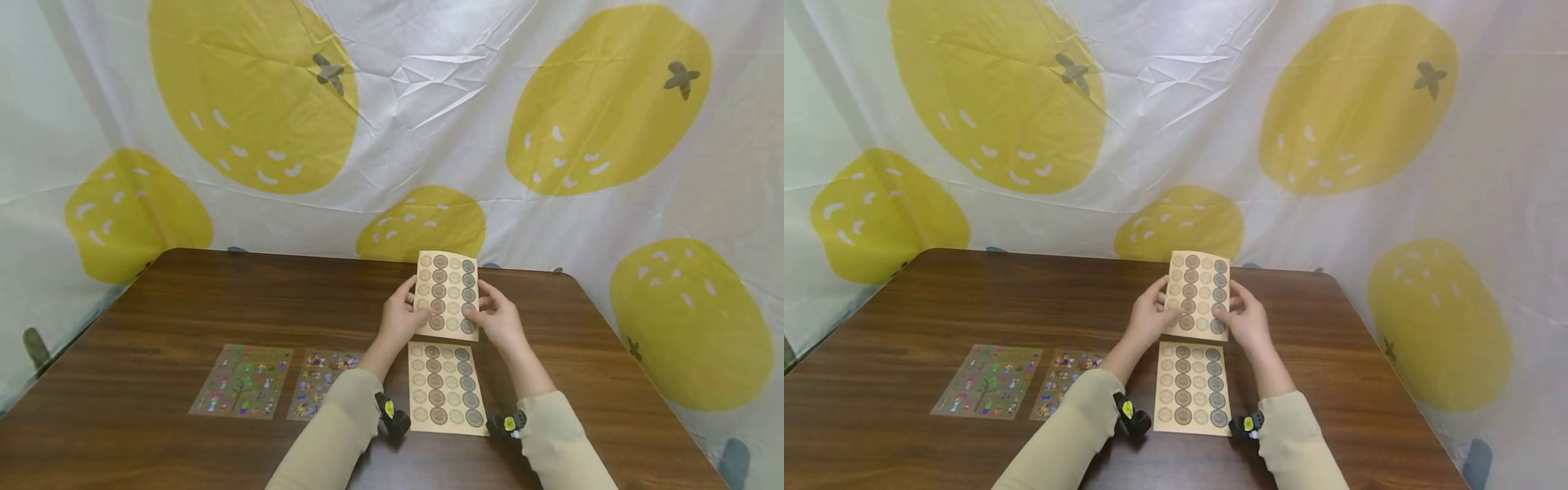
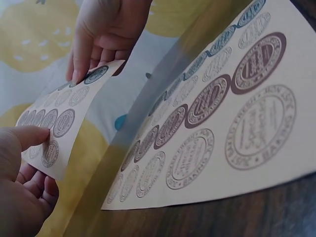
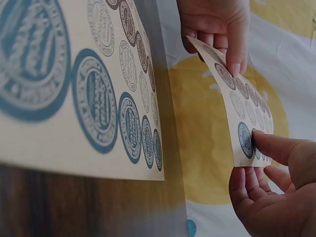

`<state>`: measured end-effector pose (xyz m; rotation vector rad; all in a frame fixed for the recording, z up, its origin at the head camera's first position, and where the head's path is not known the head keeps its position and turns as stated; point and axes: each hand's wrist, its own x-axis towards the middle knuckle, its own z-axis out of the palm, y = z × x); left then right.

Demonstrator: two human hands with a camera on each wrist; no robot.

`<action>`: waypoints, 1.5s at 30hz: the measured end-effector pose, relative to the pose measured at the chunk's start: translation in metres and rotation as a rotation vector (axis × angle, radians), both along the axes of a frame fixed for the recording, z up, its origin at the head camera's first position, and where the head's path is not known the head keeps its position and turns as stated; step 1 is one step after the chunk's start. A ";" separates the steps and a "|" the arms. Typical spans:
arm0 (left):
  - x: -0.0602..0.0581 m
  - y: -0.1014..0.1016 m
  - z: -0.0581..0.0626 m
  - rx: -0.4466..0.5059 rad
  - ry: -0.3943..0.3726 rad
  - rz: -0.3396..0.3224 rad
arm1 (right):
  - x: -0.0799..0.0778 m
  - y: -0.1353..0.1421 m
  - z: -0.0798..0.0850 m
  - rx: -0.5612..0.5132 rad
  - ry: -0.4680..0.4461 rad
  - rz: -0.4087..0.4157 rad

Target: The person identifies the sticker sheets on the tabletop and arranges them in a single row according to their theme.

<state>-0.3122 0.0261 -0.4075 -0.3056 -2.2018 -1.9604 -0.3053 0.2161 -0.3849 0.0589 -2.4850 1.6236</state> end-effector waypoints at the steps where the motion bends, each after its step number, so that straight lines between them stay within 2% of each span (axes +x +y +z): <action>1: 0.001 0.000 0.001 0.003 0.004 -0.002 | 0.001 0.000 0.001 -0.001 0.003 0.001; 7: 0.002 0.000 0.002 0.051 0.011 -0.030 | 0.011 0.004 0.006 -0.017 0.035 0.010; 16: 0.008 0.001 0.002 0.184 -0.049 -0.105 | 0.025 0.011 0.014 -0.027 0.044 0.050; 24: 0.012 0.001 0.003 0.198 -0.085 -0.151 | 0.037 0.014 0.019 -0.025 0.040 0.065; 27: 0.022 -0.001 0.014 0.199 -0.092 -0.163 | 0.040 0.016 0.019 -0.023 0.037 0.065; 30: 0.026 0.000 0.016 0.199 -0.099 -0.176 | 0.045 0.018 0.020 -0.016 0.030 0.068; 34: 0.023 0.004 0.007 0.198 -0.084 -0.198 | 0.051 0.023 0.023 0.004 0.023 0.078; 37: 0.026 0.005 0.007 0.188 -0.078 -0.217 | 0.055 0.028 0.024 0.022 0.025 0.082; 41: 0.032 0.007 0.009 0.192 -0.074 -0.248 | 0.059 0.034 0.024 0.032 0.020 0.076; 45: 0.044 0.007 0.019 0.203 -0.071 -0.292 | 0.064 0.040 0.023 0.026 0.006 0.069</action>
